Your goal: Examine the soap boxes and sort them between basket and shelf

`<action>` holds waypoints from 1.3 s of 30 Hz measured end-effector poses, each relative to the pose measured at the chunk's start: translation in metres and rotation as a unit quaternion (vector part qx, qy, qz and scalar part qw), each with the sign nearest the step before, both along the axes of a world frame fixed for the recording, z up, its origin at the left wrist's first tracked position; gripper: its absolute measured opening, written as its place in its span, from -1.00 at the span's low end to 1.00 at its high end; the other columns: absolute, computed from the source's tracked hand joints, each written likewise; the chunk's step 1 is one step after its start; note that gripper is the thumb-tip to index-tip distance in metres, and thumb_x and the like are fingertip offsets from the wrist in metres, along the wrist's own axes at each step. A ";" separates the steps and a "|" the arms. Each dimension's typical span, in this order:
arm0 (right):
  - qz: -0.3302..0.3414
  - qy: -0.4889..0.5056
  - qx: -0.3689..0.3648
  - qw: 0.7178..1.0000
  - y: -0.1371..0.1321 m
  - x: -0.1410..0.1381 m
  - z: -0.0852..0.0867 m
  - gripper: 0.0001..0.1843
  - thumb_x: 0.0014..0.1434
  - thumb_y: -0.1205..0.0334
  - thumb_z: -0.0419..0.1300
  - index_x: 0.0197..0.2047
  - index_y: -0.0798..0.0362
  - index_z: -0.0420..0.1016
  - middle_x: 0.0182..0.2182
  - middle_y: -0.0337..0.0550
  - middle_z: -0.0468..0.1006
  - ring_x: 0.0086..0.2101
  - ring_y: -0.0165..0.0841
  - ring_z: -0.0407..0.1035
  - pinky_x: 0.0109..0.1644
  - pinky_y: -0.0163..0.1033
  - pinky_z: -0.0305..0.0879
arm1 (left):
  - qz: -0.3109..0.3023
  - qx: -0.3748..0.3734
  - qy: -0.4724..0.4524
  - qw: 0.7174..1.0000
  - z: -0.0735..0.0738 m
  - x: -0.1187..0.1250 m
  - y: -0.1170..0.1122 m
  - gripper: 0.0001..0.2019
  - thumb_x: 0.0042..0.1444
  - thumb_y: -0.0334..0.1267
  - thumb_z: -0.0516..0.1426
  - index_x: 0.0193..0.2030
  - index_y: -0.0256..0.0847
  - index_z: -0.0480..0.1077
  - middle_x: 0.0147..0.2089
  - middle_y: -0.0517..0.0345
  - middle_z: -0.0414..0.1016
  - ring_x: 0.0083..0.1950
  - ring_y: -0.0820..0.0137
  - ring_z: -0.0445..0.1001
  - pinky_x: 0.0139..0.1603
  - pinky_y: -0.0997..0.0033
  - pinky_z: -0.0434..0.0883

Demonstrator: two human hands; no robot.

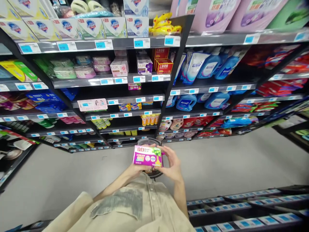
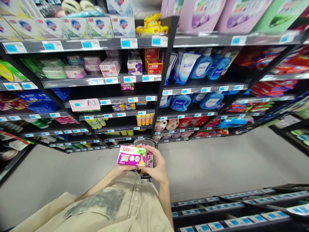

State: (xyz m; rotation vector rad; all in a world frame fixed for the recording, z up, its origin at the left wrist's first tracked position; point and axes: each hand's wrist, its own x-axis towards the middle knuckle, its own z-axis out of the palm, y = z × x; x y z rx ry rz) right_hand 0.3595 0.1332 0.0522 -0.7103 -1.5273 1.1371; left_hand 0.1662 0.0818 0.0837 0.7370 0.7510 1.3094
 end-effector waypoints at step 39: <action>-0.065 0.201 -0.097 0.973 -0.001 0.013 -0.068 0.18 -0.24 -0.58 0.49 0.36 -0.40 0.20 0.17 -0.01 0.55 0.14 0.16 0.57 0.18 0.34 0.53 | -0.033 0.153 0.114 0.981 -0.005 -0.013 0.014 -0.11 -0.24 -0.18 0.64 0.26 -0.16 0.43 0.52 -0.43 0.30 0.49 -0.10 0.41 0.38 -0.03 0.46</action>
